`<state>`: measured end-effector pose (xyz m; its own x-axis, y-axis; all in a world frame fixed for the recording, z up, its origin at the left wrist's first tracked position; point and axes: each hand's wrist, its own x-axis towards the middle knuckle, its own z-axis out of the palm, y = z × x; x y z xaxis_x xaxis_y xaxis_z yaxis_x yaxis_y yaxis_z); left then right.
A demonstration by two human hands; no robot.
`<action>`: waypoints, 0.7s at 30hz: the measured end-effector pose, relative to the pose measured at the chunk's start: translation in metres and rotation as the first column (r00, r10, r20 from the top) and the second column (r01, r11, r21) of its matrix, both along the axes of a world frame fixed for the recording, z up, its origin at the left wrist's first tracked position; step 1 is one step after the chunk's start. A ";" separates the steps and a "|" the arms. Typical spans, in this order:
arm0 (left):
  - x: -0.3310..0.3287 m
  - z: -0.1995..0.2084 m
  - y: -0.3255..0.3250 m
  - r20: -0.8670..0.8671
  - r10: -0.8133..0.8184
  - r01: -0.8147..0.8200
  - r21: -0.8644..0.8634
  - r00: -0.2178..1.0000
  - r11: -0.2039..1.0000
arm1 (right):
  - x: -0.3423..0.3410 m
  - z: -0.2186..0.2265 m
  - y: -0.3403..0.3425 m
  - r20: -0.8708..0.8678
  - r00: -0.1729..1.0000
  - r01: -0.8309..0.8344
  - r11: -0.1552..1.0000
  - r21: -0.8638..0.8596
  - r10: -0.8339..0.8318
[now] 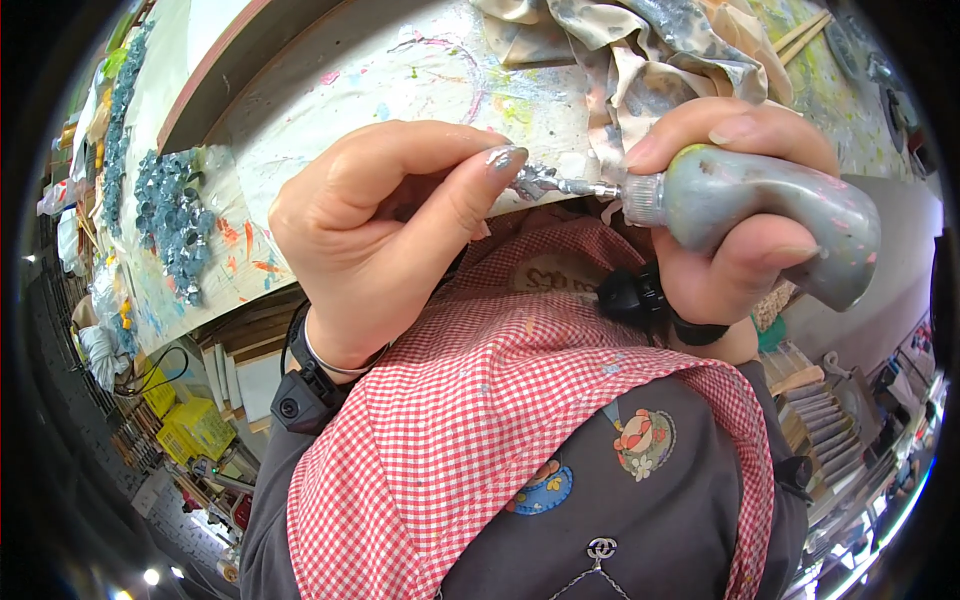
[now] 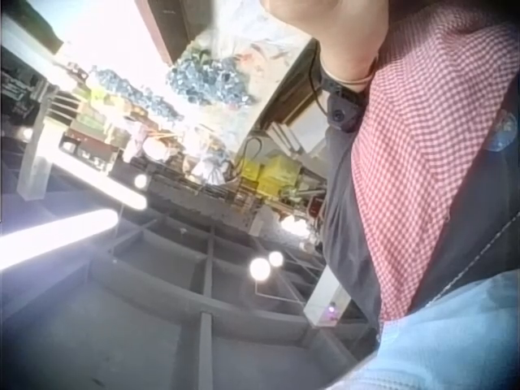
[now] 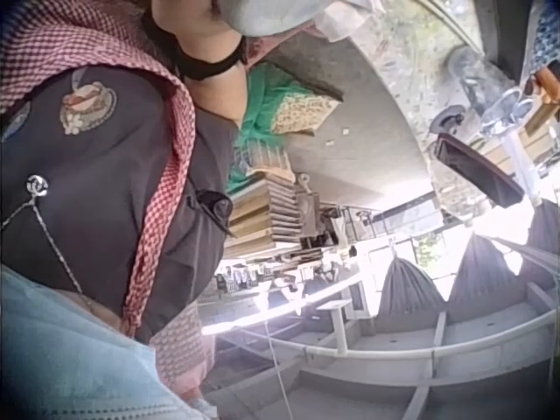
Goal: Applying adhesive and assembling small mechanical or industrial components at a workbench.
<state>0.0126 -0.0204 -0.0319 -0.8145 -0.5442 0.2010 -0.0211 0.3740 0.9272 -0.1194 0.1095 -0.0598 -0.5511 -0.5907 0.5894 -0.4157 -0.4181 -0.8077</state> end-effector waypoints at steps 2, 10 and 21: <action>0.001 0.000 0.000 0.006 0.002 -0.002 -0.011 1.000 1.000 | -0.002 -0.004 -0.001 0.005 1.000 0.006 0.999 -0.040 -0.006; 0.003 -0.003 -0.002 -0.015 -0.026 0.024 -0.107 1.000 0.994 | 0.003 0.001 -0.001 0.090 0.996 -0.012 1.000 -0.006 0.013; 0.006 -0.005 -0.003 -0.020 -0.074 0.069 -0.184 0.997 0.981 | 0.007 -0.001 -0.001 0.305 0.952 0.033 0.998 -0.062 -0.012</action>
<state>0.0191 -0.0238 -0.0365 -0.8429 -0.4371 0.3136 0.0350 0.5371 0.8428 -0.1128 0.1086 -0.0611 -0.7228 -0.5416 0.4292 -0.1649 -0.4680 -0.8682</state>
